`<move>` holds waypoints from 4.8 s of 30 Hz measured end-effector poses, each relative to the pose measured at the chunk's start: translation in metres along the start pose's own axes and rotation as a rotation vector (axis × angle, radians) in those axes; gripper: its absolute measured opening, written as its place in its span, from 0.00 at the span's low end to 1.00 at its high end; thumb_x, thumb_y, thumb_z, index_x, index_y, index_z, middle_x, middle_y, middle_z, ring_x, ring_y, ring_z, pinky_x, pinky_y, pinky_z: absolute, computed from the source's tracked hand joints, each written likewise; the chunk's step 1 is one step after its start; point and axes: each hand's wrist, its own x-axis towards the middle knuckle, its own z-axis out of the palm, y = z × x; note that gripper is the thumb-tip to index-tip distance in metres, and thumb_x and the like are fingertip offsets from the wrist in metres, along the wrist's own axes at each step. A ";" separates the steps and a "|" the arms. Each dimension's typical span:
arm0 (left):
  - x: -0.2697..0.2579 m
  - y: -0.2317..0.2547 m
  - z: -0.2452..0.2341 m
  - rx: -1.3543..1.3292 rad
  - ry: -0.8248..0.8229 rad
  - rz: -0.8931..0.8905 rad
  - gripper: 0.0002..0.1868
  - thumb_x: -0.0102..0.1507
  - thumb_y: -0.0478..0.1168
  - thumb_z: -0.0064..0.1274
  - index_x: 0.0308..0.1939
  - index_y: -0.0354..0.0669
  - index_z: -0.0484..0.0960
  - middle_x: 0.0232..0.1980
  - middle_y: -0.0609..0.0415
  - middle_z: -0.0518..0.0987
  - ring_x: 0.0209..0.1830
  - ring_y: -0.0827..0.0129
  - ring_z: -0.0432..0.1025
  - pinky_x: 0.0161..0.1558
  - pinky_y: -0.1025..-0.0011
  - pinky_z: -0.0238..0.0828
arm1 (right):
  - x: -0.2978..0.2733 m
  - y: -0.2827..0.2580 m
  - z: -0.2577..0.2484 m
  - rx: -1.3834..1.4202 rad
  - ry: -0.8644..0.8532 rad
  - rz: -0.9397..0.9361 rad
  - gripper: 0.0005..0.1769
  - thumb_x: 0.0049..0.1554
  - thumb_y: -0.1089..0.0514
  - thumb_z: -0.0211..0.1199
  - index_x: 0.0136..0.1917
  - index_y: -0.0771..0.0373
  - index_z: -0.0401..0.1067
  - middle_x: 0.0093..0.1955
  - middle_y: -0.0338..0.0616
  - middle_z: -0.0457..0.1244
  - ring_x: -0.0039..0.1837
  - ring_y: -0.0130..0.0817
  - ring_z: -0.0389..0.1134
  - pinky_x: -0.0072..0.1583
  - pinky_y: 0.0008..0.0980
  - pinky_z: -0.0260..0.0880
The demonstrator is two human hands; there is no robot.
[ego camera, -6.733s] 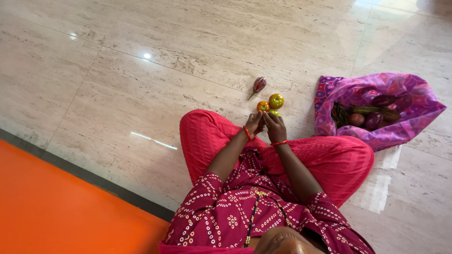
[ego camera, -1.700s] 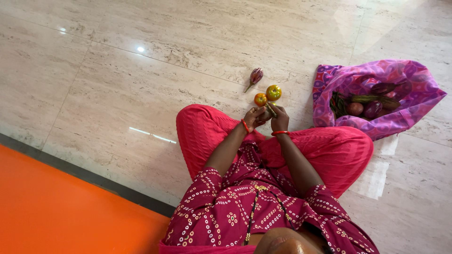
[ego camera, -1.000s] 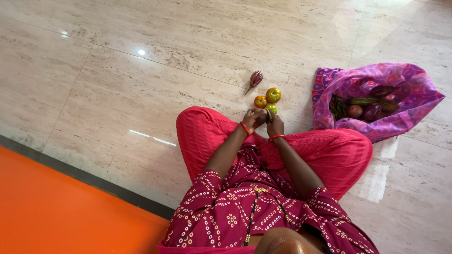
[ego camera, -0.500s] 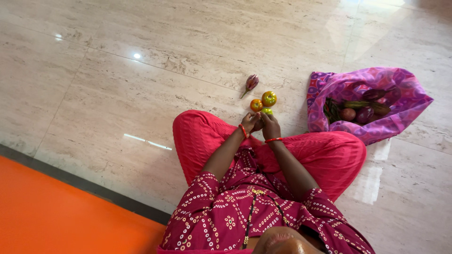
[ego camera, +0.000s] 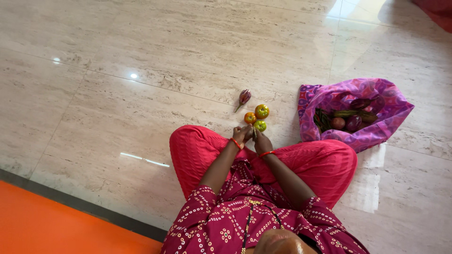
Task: The person sits on the floor and peels a green tomato and a potato by hand, removing the skin in strips. She then peels a small purple eggplant. The peeled skins are placed on the floor beside her.
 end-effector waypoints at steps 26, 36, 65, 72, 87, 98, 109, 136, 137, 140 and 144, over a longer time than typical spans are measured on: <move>0.000 0.002 -0.004 0.236 -0.027 0.006 0.33 0.59 0.71 0.57 0.49 0.49 0.71 0.34 0.58 0.74 0.26 0.73 0.65 0.24 0.73 0.60 | 0.006 -0.003 -0.001 0.197 0.021 0.096 0.29 0.60 0.69 0.53 0.73 0.54 0.67 0.54 0.55 0.71 0.54 0.51 0.75 0.54 0.43 0.74; -0.006 0.007 -0.007 -0.068 -0.395 0.043 0.24 0.67 0.60 0.57 0.51 0.43 0.77 0.39 0.56 0.80 0.35 0.69 0.77 0.37 0.66 0.76 | -0.011 -0.014 0.007 -0.046 0.204 -0.323 0.40 0.55 0.76 0.49 0.80 0.61 0.55 0.77 0.58 0.57 0.69 0.55 0.65 0.62 0.42 0.72; 0.020 -0.007 -0.017 -0.014 -0.029 0.000 0.37 0.51 0.56 0.73 0.48 0.50 0.60 0.47 0.51 0.78 0.43 0.65 0.77 0.43 0.56 0.80 | -0.001 0.007 0.026 0.028 0.280 -0.302 0.40 0.56 0.74 0.55 0.80 0.59 0.58 0.75 0.65 0.57 0.67 0.60 0.67 0.59 0.45 0.74; 0.042 -0.029 -0.031 0.136 0.017 -0.021 0.35 0.53 0.59 0.70 0.50 0.56 0.61 0.40 0.58 0.78 0.37 0.69 0.74 0.36 0.66 0.69 | 0.009 0.012 0.017 -0.095 0.359 -0.520 0.32 0.57 0.70 0.61 0.74 0.61 0.66 0.76 0.55 0.59 0.74 0.53 0.62 0.70 0.44 0.69; 0.057 -0.054 -0.045 0.095 -0.153 0.209 0.37 0.54 0.40 0.73 0.61 0.45 0.67 0.51 0.45 0.79 0.48 0.63 0.77 0.48 0.68 0.80 | 0.047 0.071 0.037 1.129 -0.070 0.524 0.14 0.58 0.76 0.60 0.59 0.79 0.72 0.50 0.54 0.70 0.49 0.45 0.74 0.52 0.39 0.80; 0.057 -0.044 -0.041 0.195 -0.068 0.352 0.39 0.52 0.39 0.76 0.64 0.40 0.74 0.60 0.50 0.74 0.53 0.64 0.76 0.50 0.65 0.82 | 0.035 0.068 0.036 1.412 -0.029 0.418 0.24 0.59 0.78 0.54 0.68 0.70 0.71 0.57 0.45 0.70 0.56 0.32 0.73 0.61 0.31 0.77; 0.063 -0.044 -0.037 0.083 -0.055 0.214 0.38 0.53 0.42 0.74 0.55 0.52 0.59 0.43 0.49 0.81 0.34 0.68 0.76 0.34 0.71 0.78 | 0.009 0.010 0.007 0.131 0.332 -0.276 0.33 0.53 0.78 0.55 0.67 0.55 0.77 0.68 0.48 0.67 0.65 0.47 0.69 0.67 0.41 0.70; 0.045 -0.041 -0.029 0.263 -0.156 0.108 0.31 0.53 0.48 0.74 0.53 0.44 0.75 0.41 0.52 0.83 0.32 0.72 0.78 0.27 0.76 0.73 | 0.019 0.032 -0.001 -0.059 0.305 -0.239 0.26 0.56 0.72 0.59 0.64 0.54 0.79 0.59 0.45 0.71 0.54 0.49 0.71 0.57 0.42 0.73; 0.046 -0.042 -0.029 0.238 -0.186 0.096 0.31 0.52 0.47 0.75 0.53 0.45 0.75 0.42 0.51 0.83 0.32 0.71 0.78 0.27 0.74 0.74 | 0.025 0.038 0.001 -0.058 0.314 -0.245 0.27 0.54 0.73 0.59 0.64 0.55 0.79 0.57 0.47 0.72 0.54 0.50 0.72 0.57 0.43 0.73; 0.050 -0.048 -0.030 0.135 -0.136 0.069 0.32 0.53 0.46 0.74 0.54 0.45 0.73 0.45 0.50 0.82 0.36 0.68 0.79 0.31 0.72 0.79 | 0.029 0.054 0.008 0.053 0.112 0.107 0.22 0.50 0.71 0.65 0.58 0.57 0.80 0.48 0.54 0.72 0.50 0.46 0.75 0.53 0.41 0.75; 0.075 -0.031 -0.034 -0.117 -0.038 0.094 0.34 0.55 0.39 0.71 0.56 0.48 0.63 0.52 0.44 0.78 0.43 0.56 0.80 0.39 0.59 0.86 | 0.019 0.036 0.007 0.328 -0.005 0.223 0.24 0.51 0.69 0.66 0.60 0.55 0.79 0.48 0.52 0.73 0.47 0.39 0.75 0.47 0.37 0.76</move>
